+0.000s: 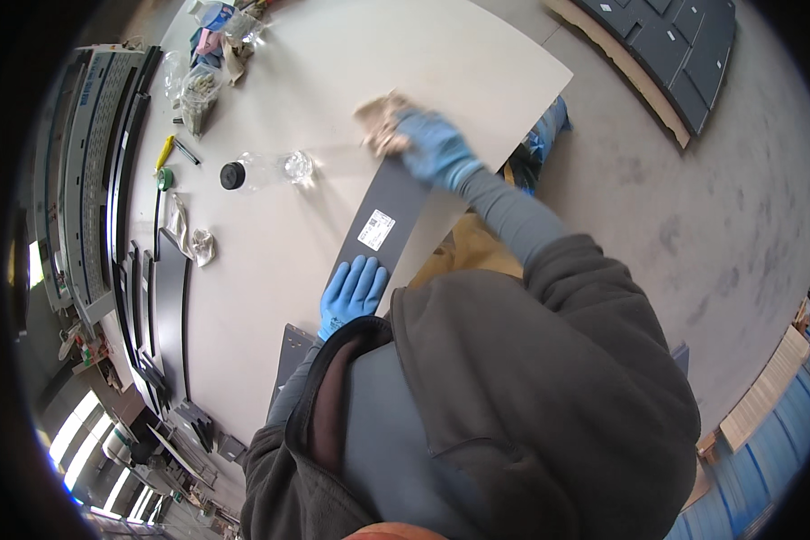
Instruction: The person wipes a dark gray panel with a cloth, then picks up and stacks several similar panels on a large sheet on the floor. They measure a panel with a tape measure and continue arranging panels in a grid-like layout.
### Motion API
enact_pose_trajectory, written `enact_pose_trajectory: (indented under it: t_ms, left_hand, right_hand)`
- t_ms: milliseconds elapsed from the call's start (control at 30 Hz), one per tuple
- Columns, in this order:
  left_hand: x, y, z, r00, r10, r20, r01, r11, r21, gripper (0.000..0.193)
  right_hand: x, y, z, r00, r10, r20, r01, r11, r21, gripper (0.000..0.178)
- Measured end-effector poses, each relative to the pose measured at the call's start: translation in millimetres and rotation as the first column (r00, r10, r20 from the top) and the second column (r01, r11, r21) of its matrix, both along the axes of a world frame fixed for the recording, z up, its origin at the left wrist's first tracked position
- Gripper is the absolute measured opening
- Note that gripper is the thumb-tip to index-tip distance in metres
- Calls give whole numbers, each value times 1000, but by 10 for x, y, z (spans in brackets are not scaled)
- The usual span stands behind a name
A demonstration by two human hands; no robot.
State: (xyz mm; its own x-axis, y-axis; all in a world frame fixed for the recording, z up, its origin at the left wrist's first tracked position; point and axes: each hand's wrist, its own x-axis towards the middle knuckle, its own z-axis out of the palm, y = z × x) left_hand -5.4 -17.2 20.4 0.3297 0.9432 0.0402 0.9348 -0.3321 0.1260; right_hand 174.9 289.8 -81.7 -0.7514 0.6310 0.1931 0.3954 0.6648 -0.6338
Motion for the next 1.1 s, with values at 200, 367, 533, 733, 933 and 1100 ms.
enact_pose_trajectory:
  t_ms: [200,367,533,733,933,1100]
  left_hand:
    - [72,43,81,1000,26,-18,-25,999,32,43]
    - [179,-13,50,996,84,34,-82,995,-65,43]
    - [196,30,58,995,94,30,-93,995,-41,40]
    - [85,280,387,978,148,146,-168,976,139,39]
    - [77,-1,1042,965,206,164,-229,964,137,42]
    - [-51,-769,1345,966,253,51,-258,956,140,36]
  right_hand:
    - [134,10,80,978,-69,-197,70,998,-5,51]
    - [150,-985,417,949,278,-147,-272,960,62,61]
    - [297,-142,-68,999,0,-53,-2,1000,-25,56]
    - [467,703,-367,988,-146,-42,151,968,200,48]
    - [149,607,134,982,-127,-138,176,876,448,54]
    - [-318,-192,640,962,8,-272,-36,994,-99,50]
